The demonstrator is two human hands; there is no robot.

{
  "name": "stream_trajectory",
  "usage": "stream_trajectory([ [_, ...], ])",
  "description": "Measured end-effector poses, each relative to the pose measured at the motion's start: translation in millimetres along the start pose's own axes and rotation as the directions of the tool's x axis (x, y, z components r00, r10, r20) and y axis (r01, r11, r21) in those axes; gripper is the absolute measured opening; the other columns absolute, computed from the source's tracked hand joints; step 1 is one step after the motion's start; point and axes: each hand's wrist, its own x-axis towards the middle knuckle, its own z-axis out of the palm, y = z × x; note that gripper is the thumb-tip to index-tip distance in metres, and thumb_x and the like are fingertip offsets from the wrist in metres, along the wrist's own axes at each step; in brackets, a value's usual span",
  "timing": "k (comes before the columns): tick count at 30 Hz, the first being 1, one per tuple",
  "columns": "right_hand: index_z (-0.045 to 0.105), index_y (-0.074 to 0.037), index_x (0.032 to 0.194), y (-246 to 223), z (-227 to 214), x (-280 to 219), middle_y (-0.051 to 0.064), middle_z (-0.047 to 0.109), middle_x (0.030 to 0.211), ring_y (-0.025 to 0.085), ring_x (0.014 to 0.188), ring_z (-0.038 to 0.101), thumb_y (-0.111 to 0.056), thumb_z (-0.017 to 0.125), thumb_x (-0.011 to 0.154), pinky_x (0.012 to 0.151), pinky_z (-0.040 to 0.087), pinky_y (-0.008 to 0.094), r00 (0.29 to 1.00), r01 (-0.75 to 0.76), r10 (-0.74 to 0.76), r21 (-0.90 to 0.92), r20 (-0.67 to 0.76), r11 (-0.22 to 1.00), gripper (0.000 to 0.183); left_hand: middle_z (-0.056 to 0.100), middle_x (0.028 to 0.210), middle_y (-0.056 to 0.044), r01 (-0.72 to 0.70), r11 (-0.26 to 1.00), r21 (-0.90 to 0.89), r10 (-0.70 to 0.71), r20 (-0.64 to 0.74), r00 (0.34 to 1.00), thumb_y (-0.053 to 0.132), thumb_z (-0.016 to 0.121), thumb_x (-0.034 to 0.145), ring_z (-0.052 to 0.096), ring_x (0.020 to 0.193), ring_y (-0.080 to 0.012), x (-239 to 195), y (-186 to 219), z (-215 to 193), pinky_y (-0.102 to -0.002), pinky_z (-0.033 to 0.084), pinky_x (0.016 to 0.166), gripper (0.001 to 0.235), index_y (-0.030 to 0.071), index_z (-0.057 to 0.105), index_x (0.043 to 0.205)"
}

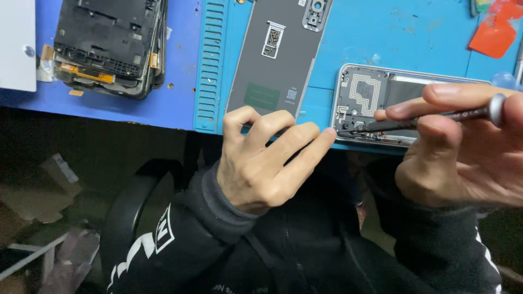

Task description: Disassembling a smartphone to remove internal components on a repair workbench.

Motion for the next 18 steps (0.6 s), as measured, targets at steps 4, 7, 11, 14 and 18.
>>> stream_trajectory([
  [4,0.042,-0.01,0.153,1.5,-3.8,1.9,0.021,0.063,0.12,0.033,0.094,0.072,-0.014,0.06,0.126,0.089,0.063,0.042,0.997,0.049,-0.048,-0.011,0.065,0.999,0.032,0.069,0.108,0.002,0.003,1.0,0.023,-0.003,-0.02,1.0,0.013,0.077,0.091,0.058,0.098,-0.0164,11.0,2.0,-4.6,-0.038,0.036,0.088,0.024,0.008,0.078,0.114],
  [7,0.04,-0.01,0.155,2.9,-5.4,5.6,0.021,0.062,0.126,0.032,0.102,0.071,-0.013,0.055,0.124,0.095,0.062,0.04,0.986,0.103,-0.1,-0.016,0.13,0.995,0.034,0.068,0.118,0.002,0.017,1.0,-0.001,-0.017,0.006,1.0,0.01,0.073,0.096,0.057,0.107,-0.0171,1.6,0.8,-1.8,-0.04,0.035,0.096,0.025,0.008,0.076,0.121],
  [11,0.037,-0.009,0.158,4.1,-6.3,12.5,0.022,0.06,0.135,0.031,0.115,0.07,-0.012,0.047,0.12,0.103,0.061,0.038,0.958,0.187,-0.178,-0.017,0.225,0.982,0.039,0.068,0.115,0.003,0.042,0.999,-0.005,-0.042,0.0,0.999,0.01,0.076,0.096,0.059,0.106,-0.0177,6.8,2.3,-4.0,-0.04,0.036,0.095,0.025,0.009,0.076,0.12],
  [14,0.041,-0.01,0.156,2.4,-6.8,25.8,0.024,0.062,0.136,0.031,0.116,0.072,-0.01,0.05,0.117,0.102,0.062,0.036,0.938,0.218,-0.212,0.009,0.273,0.976,0.041,0.07,0.117,-0.003,0.098,0.984,-0.149,-0.096,0.019,0.995,0.007,0.079,0.094,0.063,0.109,-0.0224,27.0,5.0,-13.9,-0.041,0.044,0.095,0.028,0.003,0.073,0.121],
  [18,0.056,-0.015,0.138,-16.7,4.1,56.5,0.022,0.07,0.112,0.028,0.094,0.075,-0.004,0.076,0.103,0.089,0.065,0.039,0.928,0.207,-0.217,0.065,0.303,0.976,0.042,0.063,0.137,-0.019,0.232,0.733,-0.639,-0.232,0.086,0.969,-0.003,0.075,0.096,0.066,0.13,-0.0339,44.0,13.6,-13.4,-0.039,0.057,0.11,0.042,-0.009,0.057,0.134],
])
